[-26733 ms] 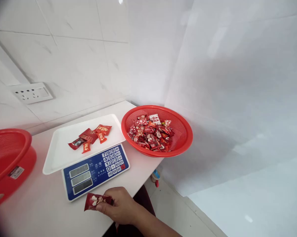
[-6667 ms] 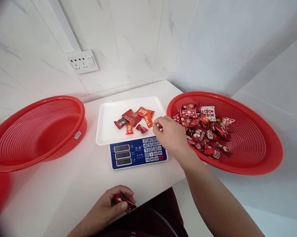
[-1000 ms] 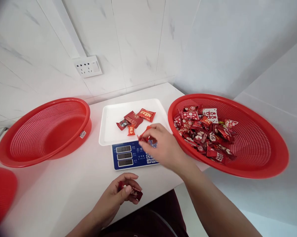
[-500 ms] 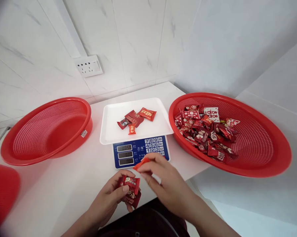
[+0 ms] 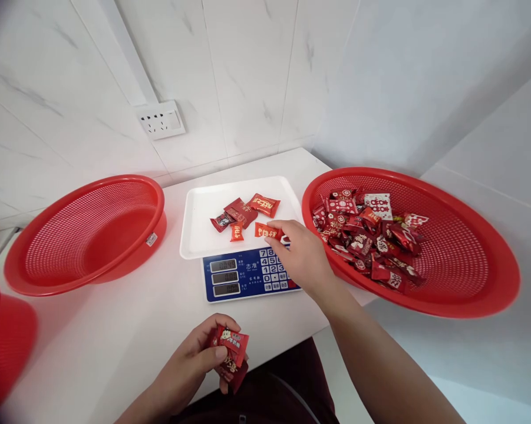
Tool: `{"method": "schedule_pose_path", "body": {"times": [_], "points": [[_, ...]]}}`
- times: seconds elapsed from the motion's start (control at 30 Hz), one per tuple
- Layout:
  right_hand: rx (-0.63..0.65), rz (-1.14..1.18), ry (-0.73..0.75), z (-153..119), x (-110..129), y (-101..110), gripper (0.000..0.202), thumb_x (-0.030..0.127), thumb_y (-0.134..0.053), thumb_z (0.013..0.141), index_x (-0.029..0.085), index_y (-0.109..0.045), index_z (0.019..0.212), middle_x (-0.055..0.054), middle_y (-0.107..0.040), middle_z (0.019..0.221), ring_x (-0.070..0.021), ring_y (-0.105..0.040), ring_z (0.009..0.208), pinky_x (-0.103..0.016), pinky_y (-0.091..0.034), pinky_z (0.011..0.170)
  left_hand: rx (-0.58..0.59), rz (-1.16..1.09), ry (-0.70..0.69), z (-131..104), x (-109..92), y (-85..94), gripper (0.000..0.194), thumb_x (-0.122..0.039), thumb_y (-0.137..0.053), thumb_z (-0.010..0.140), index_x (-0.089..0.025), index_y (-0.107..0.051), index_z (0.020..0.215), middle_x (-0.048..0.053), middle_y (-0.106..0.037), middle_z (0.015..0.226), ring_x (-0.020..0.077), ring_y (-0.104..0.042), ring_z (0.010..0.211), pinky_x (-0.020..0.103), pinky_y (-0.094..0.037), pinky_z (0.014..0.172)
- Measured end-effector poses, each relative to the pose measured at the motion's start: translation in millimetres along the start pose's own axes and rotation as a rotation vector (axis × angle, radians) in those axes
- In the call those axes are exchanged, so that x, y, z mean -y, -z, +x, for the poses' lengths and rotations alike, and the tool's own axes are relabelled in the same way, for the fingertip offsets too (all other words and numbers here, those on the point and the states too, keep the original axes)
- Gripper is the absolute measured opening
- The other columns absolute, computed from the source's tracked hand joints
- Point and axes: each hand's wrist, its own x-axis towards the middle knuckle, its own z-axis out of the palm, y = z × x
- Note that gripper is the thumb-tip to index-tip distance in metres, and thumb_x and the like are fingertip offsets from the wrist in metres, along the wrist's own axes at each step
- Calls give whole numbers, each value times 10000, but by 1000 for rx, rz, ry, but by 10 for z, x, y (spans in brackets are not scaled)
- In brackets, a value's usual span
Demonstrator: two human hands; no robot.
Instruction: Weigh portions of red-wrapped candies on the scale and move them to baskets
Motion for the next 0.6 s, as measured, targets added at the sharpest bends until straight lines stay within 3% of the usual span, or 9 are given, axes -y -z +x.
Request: {"method": "schedule_pose_path", "body": {"times": [0.37,0.6], "points": [[-89,-153,47,99,-60,-41,209,289,-547,786,191,-641,944,-89,-646,992,-250,-576,957,-390,-473,780,28,55,67,-27,-13,-7,305,-242,-586,772,-169,-478,1048,41,-664,762,109,-553,583,254,-441,570],[-67,-212,32,161,-123,-75,215,286,-555,782,184,-643,949,-80,-664,977,-261,-582,945,-419,-448,823,45,95,76,-18,-45,-35,230,-269,-632,773,-160,-485,911,43,-653,785,127,-572,683,297,-436,691]]}}
